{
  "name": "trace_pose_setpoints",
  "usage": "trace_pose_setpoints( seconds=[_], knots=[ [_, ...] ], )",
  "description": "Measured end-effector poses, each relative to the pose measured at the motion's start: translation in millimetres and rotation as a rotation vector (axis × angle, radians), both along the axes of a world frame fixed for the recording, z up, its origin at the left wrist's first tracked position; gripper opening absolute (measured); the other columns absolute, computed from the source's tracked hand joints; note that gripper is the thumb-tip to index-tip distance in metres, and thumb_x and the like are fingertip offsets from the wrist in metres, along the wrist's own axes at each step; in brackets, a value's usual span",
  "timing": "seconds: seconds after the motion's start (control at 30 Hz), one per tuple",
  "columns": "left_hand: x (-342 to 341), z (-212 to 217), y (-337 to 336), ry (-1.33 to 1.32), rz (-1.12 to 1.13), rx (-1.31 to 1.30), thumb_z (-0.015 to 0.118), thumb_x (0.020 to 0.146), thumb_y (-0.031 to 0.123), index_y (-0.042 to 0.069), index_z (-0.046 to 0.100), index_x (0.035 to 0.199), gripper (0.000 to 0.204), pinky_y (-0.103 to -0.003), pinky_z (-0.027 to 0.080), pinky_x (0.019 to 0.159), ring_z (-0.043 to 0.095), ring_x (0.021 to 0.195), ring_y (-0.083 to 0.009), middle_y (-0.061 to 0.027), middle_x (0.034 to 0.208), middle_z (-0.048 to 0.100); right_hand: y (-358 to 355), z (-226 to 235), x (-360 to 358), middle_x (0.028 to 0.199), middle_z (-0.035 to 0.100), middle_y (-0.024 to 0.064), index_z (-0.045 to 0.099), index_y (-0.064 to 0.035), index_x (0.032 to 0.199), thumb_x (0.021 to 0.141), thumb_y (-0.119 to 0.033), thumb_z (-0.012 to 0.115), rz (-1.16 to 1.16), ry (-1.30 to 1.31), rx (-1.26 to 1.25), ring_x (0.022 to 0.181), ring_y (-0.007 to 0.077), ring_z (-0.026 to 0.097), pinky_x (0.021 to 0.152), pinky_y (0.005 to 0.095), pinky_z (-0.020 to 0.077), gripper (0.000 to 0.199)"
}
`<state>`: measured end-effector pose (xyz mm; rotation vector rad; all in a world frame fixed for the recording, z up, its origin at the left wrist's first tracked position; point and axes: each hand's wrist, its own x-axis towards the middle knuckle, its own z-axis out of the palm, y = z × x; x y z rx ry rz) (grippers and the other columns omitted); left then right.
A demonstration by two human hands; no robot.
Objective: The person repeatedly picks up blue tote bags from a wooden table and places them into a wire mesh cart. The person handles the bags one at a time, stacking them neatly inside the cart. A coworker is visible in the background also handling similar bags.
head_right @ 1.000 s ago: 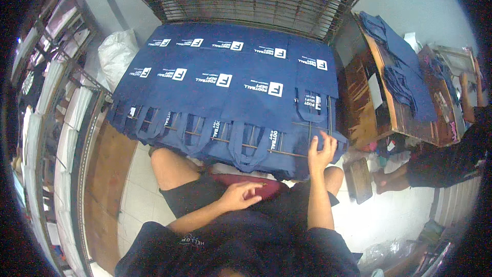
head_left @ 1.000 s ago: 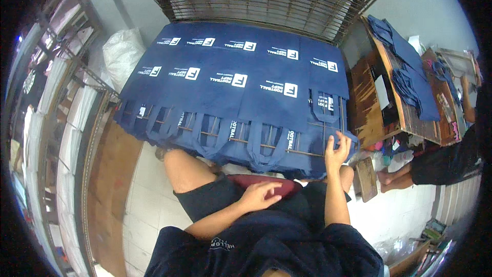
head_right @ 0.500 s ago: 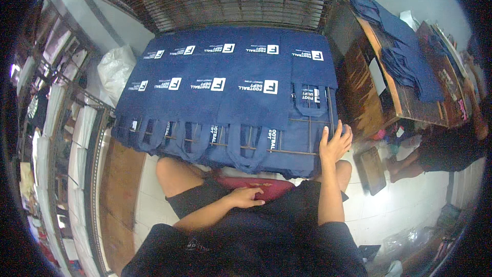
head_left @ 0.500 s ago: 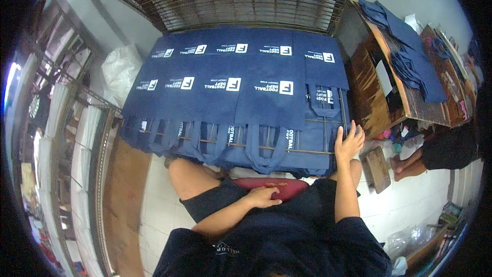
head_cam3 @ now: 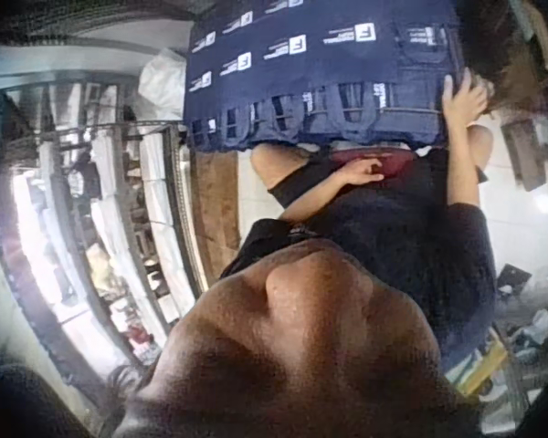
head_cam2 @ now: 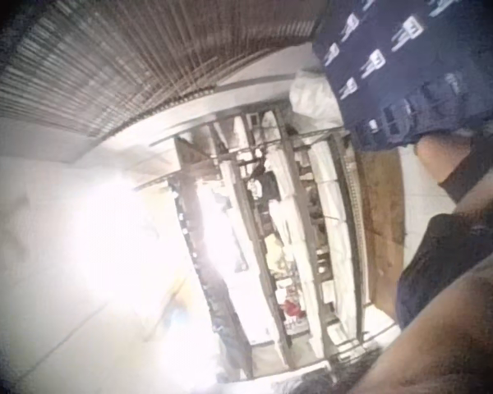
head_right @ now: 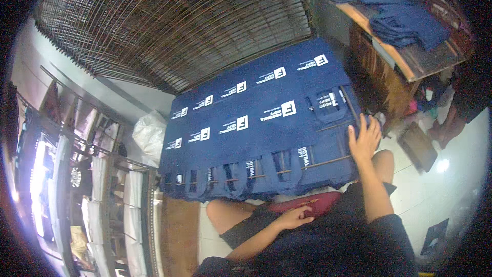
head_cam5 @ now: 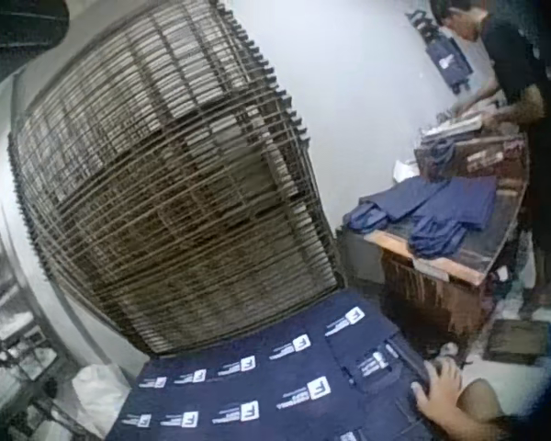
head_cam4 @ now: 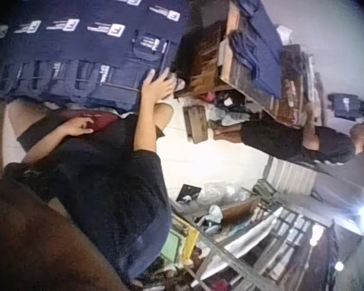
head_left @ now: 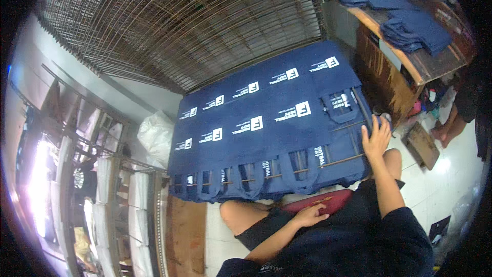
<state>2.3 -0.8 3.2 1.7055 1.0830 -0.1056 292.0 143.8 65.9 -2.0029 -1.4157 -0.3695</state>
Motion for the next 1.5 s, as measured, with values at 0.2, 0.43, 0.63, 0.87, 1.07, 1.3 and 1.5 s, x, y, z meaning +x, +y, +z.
trace_pose_setpoints(
  seconds=[0.2,0.43,0.63,0.87,1.07,1.3,1.5],
  knots=[
    [5.8,-2.3,2.8,-0.056,-0.010,0.052,0.058,0.081,0.057,0.011,0.051,0.120,0.061,-0.038,0.048,0.074,0.061,0.084,-0.0238,-0.0125,0.089,0.062,1.9,-5.4,9.7,0.128,0.041,0.0193,0.046,-0.0097,0.128,0.082,-0.041,0.058,0.012,0.005,-0.015,0.122,0.0382,0.035,0.100,0.0507,0.0265,0.057],
    [3.2,-2.4,-1.7,0.002,0.036,0.051,0.060,0.081,0.054,0.010,0.051,0.121,0.060,-0.035,0.047,0.068,0.061,0.077,-0.0233,-0.0103,0.082,0.063,1.2,-2.1,2.9,0.131,0.039,0.0204,0.046,-0.0092,0.129,0.082,-0.041,0.057,0.046,0.057,-0.033,0.124,0.0391,0.031,0.102,0.0512,0.0232,0.057],
    [3.4,-2.7,-0.3,0.014,0.035,0.020,0.061,0.080,0.053,0.011,0.052,0.121,0.059,-0.037,0.047,0.070,0.062,0.078,-0.0245,-0.0099,0.082,0.063,-1.3,2.5,5.1,0.129,0.039,0.0202,0.047,-0.0094,0.128,0.082,-0.039,0.059,0.070,0.053,-0.039,0.124,0.0385,0.032,0.102,0.0494,0.0235,0.057],
    [0.8,-2.2,-2.1,-0.011,0.043,0.056,0.061,0.081,0.051,0.009,0.052,0.118,0.057,-0.035,0.046,0.066,0.059,0.072,-0.0220,-0.0091,0.077,0.061,-1.3,3.1,2.5,0.129,0.039,0.0204,0.047,-0.0083,0.127,0.082,-0.039,0.058,0.100,0.038,-0.022,0.123,0.0387,0.032,0.102,0.0497,0.0235,0.056],
    [2.9,-1.9,-1.9,-0.002,0.068,0.004,0.061,0.080,0.054,0.011,0.051,0.119,0.059,-0.036,0.046,0.071,0.061,0.077,-0.0237,-0.0098,0.081,0.062,-1.8,0.6,5.0,0.130,0.039,0.0206,0.045,-0.0087,0.128,0.083,-0.041,0.056,0.104,0.030,-0.046,0.124,0.0387,0.031,0.103,0.0507,0.0216,0.057],
    [3.4,-5.2,-0.9,0.003,0.066,0.029,0.060,0.081,0.054,0.011,0.053,0.118,0.057,-0.035,0.046,0.071,0.060,0.080,-0.0219,-0.0085,0.082,0.061,-0.8,1.4,3.5,0.130,0.039,0.0208,0.046,-0.0086,0.128,0.082,-0.041,0.057,0.097,0.038,-0.040,0.124,0.0385,0.031,0.103,0.0499,0.0216,0.057],
    [3.7,-5.0,-0.7,0.035,0.055,0.027,0.059,0.081,0.055,0.010,0.052,0.119,0.059,-0.036,0.047,0.074,0.061,0.083,-0.0239,-0.0097,0.084,0.062,-0.8,2.5,1.6,0.130,0.039,0.0212,0.046,-0.0085,0.128,0.082,-0.040,0.058,0.092,0.044,-0.037,0.124,0.0385,0.031,0.103,0.0495,0.0219,0.057]
  ],
)
